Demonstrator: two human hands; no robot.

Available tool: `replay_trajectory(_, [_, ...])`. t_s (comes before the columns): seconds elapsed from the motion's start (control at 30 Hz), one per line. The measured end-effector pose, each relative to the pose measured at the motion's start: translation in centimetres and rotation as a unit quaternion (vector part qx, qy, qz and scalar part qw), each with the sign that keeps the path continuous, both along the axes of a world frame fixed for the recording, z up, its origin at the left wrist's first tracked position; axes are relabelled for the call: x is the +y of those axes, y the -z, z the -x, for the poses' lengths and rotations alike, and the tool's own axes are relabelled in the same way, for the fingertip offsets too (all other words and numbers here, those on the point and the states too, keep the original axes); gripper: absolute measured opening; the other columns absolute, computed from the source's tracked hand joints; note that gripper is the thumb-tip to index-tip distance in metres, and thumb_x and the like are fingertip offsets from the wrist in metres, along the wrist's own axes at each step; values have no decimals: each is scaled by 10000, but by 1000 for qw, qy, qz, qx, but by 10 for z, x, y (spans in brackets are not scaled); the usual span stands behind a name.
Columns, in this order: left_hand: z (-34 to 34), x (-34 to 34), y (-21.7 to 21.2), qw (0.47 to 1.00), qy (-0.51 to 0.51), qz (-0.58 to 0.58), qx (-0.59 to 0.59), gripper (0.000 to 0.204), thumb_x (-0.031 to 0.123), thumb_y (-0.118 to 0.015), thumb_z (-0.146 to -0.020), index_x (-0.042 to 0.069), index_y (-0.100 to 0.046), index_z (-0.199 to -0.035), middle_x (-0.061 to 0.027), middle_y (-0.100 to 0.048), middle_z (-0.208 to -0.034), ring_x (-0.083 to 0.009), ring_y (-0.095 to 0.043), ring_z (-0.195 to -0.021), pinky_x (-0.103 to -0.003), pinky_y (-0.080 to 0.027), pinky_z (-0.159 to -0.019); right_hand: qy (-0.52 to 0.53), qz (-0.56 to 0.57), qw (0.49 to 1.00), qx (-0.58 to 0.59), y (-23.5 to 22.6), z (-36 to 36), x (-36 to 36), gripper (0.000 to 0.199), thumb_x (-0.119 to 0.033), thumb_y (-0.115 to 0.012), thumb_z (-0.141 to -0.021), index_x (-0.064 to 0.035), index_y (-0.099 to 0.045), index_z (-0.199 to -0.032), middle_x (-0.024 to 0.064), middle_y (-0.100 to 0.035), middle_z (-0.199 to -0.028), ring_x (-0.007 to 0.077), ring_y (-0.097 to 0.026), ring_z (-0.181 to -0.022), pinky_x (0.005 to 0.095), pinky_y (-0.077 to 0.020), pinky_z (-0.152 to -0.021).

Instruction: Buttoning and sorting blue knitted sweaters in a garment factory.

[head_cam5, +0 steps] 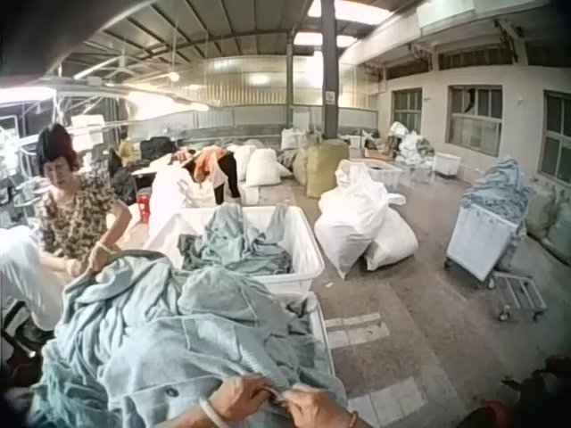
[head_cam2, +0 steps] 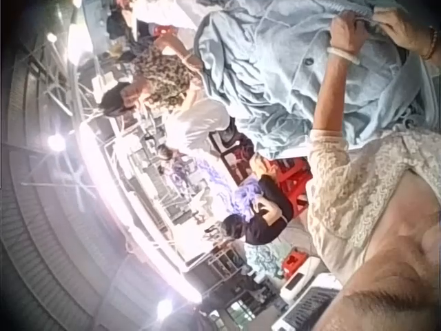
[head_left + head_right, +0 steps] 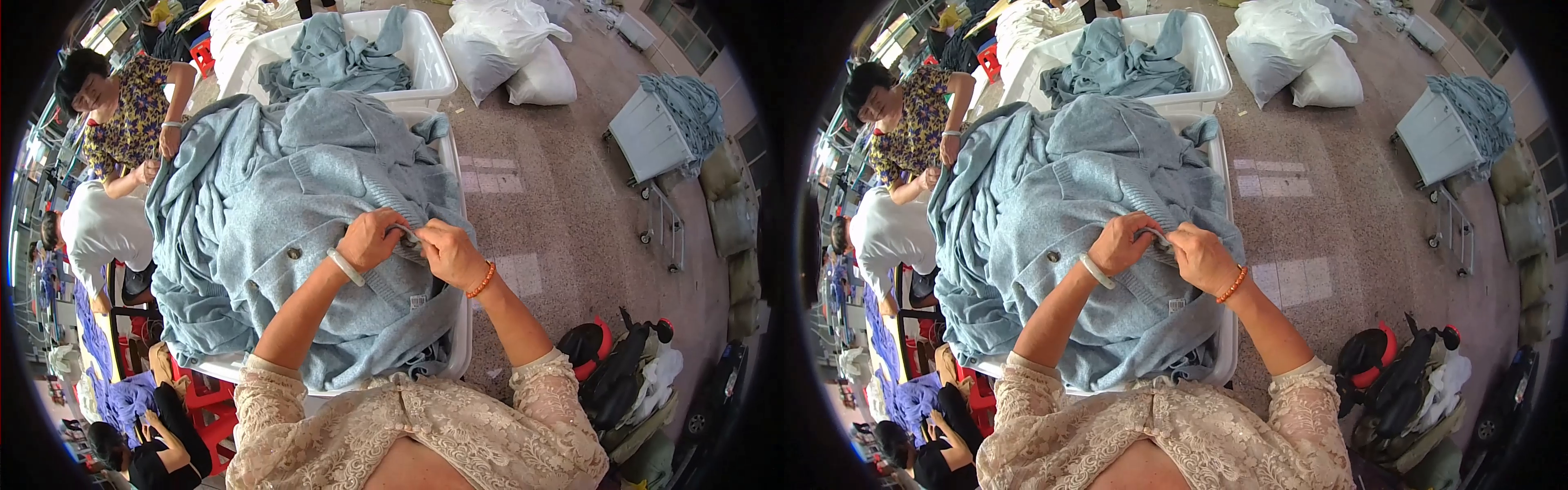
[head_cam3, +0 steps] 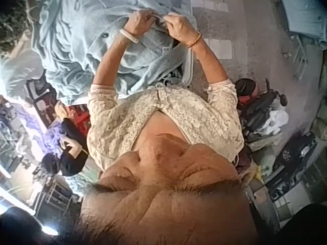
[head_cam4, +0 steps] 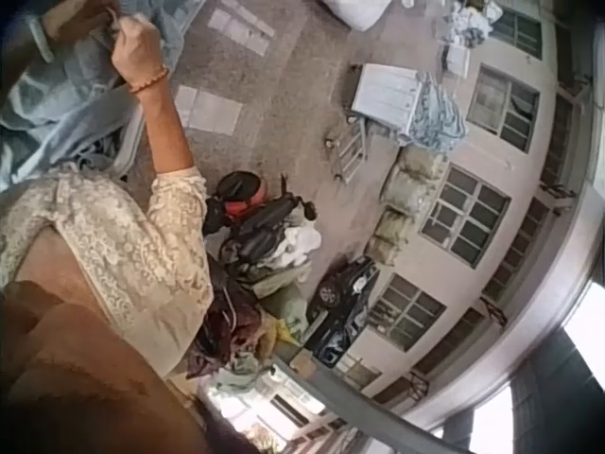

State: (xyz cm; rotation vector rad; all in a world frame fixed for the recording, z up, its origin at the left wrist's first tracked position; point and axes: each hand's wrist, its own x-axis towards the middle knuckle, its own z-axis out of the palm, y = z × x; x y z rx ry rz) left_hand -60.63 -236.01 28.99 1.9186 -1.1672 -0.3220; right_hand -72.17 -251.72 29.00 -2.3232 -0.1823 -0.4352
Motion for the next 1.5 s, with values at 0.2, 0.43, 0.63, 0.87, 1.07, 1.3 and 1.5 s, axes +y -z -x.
replay_trajectory(0.2, [20,18,-24,988,-79,9,-133,286,182,-686,-748,61,-610,-996,-84,-613,-976,-256,-556,-979,-383,-383,-878,7,-292,947,133,-16,4,-6,118,-120,-616,-872,-8,-609,-836,8,-590,-656,38,-556,-554,219,-422,-456])
replay_trajectory(0.43, [34,81,-35,908,-279,-79,-302,653,49,-680,-580,63,-501,-1208,-94,-551,-1124,-267,-480,-1125,-431,-285,-977,181,-423,857,-231,-76,46,-89,165,-212,-561,-923,-61,-617,-960,-34,-573,-754,24,-480,-528,173,-400,-454])
replay_trajectory(0.63, [57,47,-66,927,-222,284,107,250,-46,-503,-794,-6,-564,-1033,-144,-657,-868,-157,-620,-805,-276,-479,-709,-39,-456,887,62,-73,47,-71,827,-310,-766,-756,-41,-288,-1376,108,-528,-1181,154,-618,-856,254,-540,-693])
replay_trajectory(0.87, [142,-53,-100,959,6,281,29,579,-16,-622,-615,-33,-463,-1171,-204,-529,-1019,-376,-536,-971,-397,-448,-833,-39,-96,994,21,19,98,-32,806,-131,-792,-700,-16,-333,-1353,166,-518,-1239,246,-554,-1041,363,-461,-901])
replay_trajectory(1.07, [157,-39,-77,983,23,150,-99,704,121,-725,-655,43,-424,-1286,-167,-453,-1249,-337,-403,-1211,-469,-313,-974,259,-183,948,-17,90,121,-169,570,-136,-724,-772,10,-462,-1257,158,-553,-1198,262,-545,-1050,370,-434,-914])
replay_trajectory(1.3, [91,55,24,930,-209,-188,-236,668,176,-720,-709,129,-435,-1312,-195,-356,-1381,-343,-275,-1332,-549,-201,-1042,522,-5,838,158,136,253,-208,394,-158,-690,-768,25,-573,-1097,218,-617,-1060,364,-581,-1023,413,-448,-853])
replay_trajectory(1.5, [74,120,43,931,-246,-202,-181,707,166,-742,-671,92,-436,-1304,-177,-396,-1350,-342,-352,-1274,-468,-238,-1039,586,123,622,506,139,368,-198,483,-105,-671,-736,-45,-499,-1183,236,-616,-1050,411,-595,-993,474,-493,-812])
